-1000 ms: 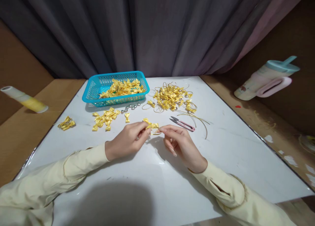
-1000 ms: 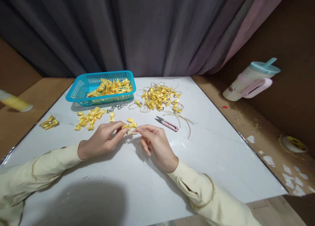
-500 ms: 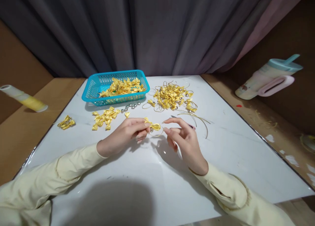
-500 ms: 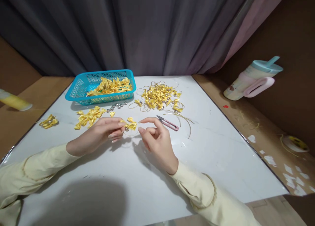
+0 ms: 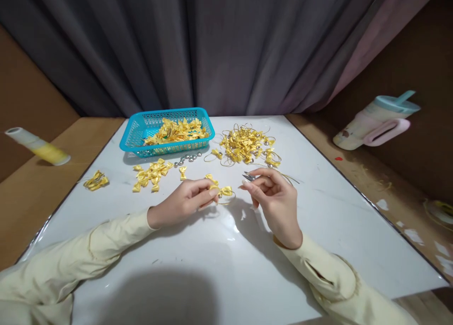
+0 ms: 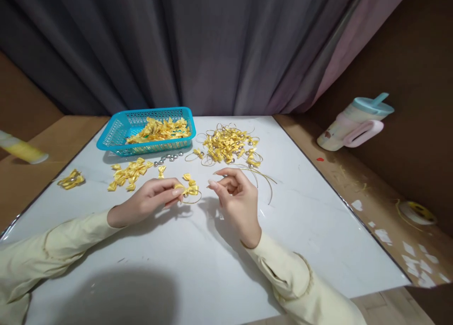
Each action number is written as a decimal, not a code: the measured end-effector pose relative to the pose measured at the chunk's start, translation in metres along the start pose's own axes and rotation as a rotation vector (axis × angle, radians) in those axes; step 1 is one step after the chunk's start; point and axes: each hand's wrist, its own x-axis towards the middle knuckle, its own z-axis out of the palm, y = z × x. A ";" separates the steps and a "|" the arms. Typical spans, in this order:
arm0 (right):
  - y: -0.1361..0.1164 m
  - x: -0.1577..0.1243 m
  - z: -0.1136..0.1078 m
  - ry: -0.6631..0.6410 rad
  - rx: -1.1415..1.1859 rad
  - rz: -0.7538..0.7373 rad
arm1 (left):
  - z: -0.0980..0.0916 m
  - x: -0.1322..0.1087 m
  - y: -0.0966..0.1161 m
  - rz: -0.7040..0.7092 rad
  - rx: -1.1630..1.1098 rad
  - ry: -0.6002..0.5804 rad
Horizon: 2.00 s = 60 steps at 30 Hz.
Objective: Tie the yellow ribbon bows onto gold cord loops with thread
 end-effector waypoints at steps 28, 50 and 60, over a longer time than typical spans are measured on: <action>0.004 0.012 -0.009 -0.735 -0.235 -0.060 | -0.001 0.002 0.009 -0.014 0.042 -0.405; 0.005 0.006 -0.011 -0.131 -0.955 -1.121 | 0.006 0.004 0.001 -0.176 0.108 -0.294; 0.005 0.008 -0.011 -0.118 -0.981 -1.154 | 0.005 0.006 -0.003 -0.169 0.109 -0.295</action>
